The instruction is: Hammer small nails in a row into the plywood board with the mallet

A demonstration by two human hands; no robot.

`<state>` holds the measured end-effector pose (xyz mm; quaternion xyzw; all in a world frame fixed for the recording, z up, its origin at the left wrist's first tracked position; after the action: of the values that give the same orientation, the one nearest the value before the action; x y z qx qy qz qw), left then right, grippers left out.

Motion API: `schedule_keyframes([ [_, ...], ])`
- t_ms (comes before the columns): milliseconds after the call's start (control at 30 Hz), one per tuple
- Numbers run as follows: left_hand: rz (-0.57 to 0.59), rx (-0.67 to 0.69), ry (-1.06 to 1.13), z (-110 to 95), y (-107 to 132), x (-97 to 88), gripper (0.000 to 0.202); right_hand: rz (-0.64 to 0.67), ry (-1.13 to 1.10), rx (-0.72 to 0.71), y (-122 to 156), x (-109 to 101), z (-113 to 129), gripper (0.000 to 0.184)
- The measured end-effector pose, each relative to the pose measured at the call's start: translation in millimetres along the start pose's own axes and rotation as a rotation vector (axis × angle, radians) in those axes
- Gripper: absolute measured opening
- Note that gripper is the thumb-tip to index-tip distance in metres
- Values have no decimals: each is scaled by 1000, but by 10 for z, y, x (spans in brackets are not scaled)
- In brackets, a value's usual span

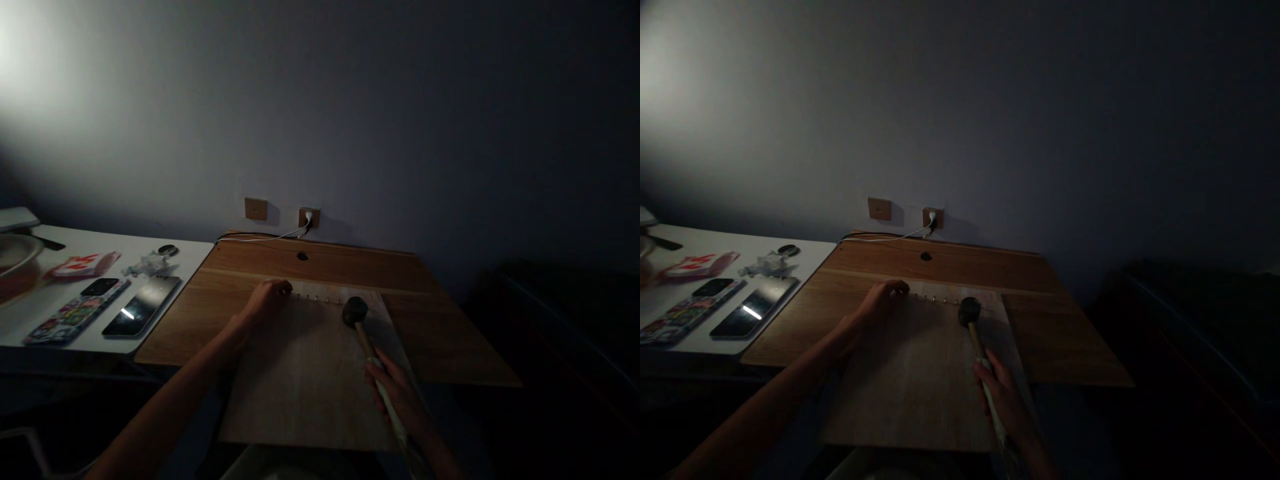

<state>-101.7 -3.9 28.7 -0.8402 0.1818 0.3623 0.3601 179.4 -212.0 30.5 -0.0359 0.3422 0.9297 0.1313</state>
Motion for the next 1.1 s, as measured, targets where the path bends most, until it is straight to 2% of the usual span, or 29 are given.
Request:
schedule_keyframes([
  [100,-16,-69,46,105,60,2,22,11,6,-22,4,5,11,56],
  [200,-14,-64,72,74,95,28,23,35,17,-65,10,15,20,51],
  [333,-27,-18,47,26,110,24,23,60,21,-60,54,91,56,55],
  [500,-34,-10,51,65,102,37,23,156,32,-118,61,373,214,43],
  [700,-68,-67,208,127,113,95,41,321,67,-260,-70,840,501,33],
  [800,-91,-77,230,143,121,111,45,363,93,-296,-118,1015,610,30],
  [933,-128,-85,186,174,128,141,45,386,97,-294,-182,1132,655,28],
  [1100,-142,-72,152,197,139,161,48,400,116,-304,-215,1159,655,27],
])
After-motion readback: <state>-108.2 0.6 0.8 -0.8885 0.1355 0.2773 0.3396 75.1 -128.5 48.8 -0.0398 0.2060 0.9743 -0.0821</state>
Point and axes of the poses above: each hand's wrist, its own y-axis away from the middle knuckle, its own x-axis out of the palm, z = x × y, the point moved 1 cm from there along -y, towards the middle knuckle, and after that the axes turned 13 degrees about x, right-handed, at the moved point
